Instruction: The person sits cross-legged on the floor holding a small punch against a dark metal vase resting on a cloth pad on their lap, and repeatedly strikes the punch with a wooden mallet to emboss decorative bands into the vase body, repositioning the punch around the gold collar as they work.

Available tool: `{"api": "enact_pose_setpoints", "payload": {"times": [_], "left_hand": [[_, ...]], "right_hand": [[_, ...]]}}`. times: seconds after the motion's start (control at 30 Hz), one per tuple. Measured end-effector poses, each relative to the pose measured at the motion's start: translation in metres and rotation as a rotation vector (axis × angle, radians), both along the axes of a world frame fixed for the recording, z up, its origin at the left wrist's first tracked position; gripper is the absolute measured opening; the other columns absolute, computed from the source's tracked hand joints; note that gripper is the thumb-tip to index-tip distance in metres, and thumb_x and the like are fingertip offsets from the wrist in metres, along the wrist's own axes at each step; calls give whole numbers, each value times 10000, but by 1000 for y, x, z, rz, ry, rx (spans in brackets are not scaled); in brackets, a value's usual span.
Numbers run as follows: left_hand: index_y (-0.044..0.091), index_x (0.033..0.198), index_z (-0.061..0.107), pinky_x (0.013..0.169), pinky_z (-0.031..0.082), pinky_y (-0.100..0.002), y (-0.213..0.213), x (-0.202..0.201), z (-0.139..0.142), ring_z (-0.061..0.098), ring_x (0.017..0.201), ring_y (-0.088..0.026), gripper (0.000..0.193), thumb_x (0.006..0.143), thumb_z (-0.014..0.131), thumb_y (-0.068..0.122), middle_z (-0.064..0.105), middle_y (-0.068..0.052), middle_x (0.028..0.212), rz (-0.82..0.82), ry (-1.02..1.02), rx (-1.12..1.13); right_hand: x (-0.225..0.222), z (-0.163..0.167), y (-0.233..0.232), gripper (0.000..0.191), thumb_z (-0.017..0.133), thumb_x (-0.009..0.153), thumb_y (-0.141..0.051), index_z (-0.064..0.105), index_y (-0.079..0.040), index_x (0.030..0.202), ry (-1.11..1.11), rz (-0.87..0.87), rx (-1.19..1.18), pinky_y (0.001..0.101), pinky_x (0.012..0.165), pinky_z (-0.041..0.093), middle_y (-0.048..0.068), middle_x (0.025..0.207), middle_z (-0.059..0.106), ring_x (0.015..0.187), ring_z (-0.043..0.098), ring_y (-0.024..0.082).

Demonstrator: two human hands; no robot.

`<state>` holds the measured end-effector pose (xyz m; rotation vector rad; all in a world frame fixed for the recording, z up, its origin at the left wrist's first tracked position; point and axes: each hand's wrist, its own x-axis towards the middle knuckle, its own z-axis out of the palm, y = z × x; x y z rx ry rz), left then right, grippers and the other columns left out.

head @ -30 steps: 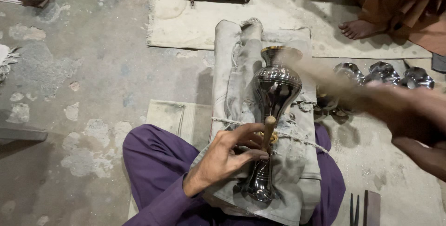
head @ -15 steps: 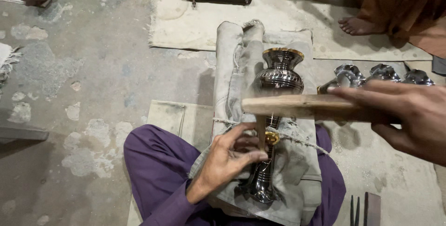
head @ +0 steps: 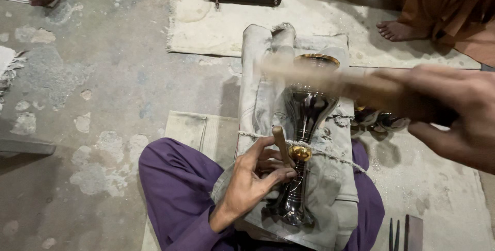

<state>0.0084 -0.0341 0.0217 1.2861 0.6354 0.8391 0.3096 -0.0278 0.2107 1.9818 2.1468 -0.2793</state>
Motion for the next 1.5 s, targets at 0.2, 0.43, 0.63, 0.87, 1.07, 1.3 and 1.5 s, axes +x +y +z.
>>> {"api": "enact_pose_setpoints", "payload": {"times": [0.2, 0.43, 0.63, 0.87, 1.07, 1.3, 1.5], "left_hand": [[-60, 1362, 494, 847, 677, -314, -1, 1, 0, 782, 952, -183, 567, 890, 778, 77, 773, -137, 1006, 5, -29, -160], [-18, 1355, 519, 770, 669, -337, 7, -4, 4, 780, 888, -197, 647, 825, 841, 166, 779, -149, 997, -13, 114, -32], [75, 1409, 558, 871, 690, -381, 25, 3, 14, 812, 969, -232, 558, 930, 772, 266, 794, -133, 1108, -212, 103, 200], [94, 1350, 637, 833, 650, -388, 36, 9, 49, 800, 971, -237, 503, 879, 780, 193, 790, -125, 1117, -369, 215, 451], [96, 1362, 629, 830, 640, -379, 37, 10, 68, 796, 985, -248, 492, 886, 753, 122, 794, -141, 1072, -413, 261, 441], [96, 1368, 616, 815, 621, -380, 37, 11, 71, 788, 955, -285, 513, 873, 750, 77, 780, -161, 1022, -423, 343, 457], [102, 1372, 609, 837, 614, -382, 36, 11, 71, 784, 961, -283, 501, 888, 738, 86, 783, -154, 1022, -447, 308, 488]], "right_hand": [[9, -13, 2, 721, 725, 826, -105, 546, -329, 1487, 62, 68, 5, 353, 733, 671, 4, 953, 779, 715, 750, 163], [27, -29, -21, 548, 715, 872, -93, 630, -289, 1377, 113, 83, 68, 323, 810, 635, -32, 966, 735, 756, 721, 121], [35, -38, -53, 889, 767, 707, -54, 531, -269, 1537, 27, -108, 52, 336, 838, 643, 40, 975, 704, 813, 706, 176], [11, -76, -111, 813, 762, 717, -81, 543, -223, 1487, 129, -221, 373, 386, 811, 602, 101, 1092, 704, 920, 722, 261], [15, -119, -139, 840, 807, 723, -243, 501, -334, 1499, -173, -292, 94, 360, 693, 632, 8, 1158, 727, 874, 744, 214], [26, -143, -174, 718, 805, 764, -71, 558, -75, 1438, 452, -484, 524, 389, 824, 597, 163, 1111, 718, 956, 739, 238], [42, -155, -192, 808, 831, 737, -74, 567, -103, 1500, 380, -569, 359, 329, 856, 620, 143, 1078, 763, 930, 770, 193]]}}
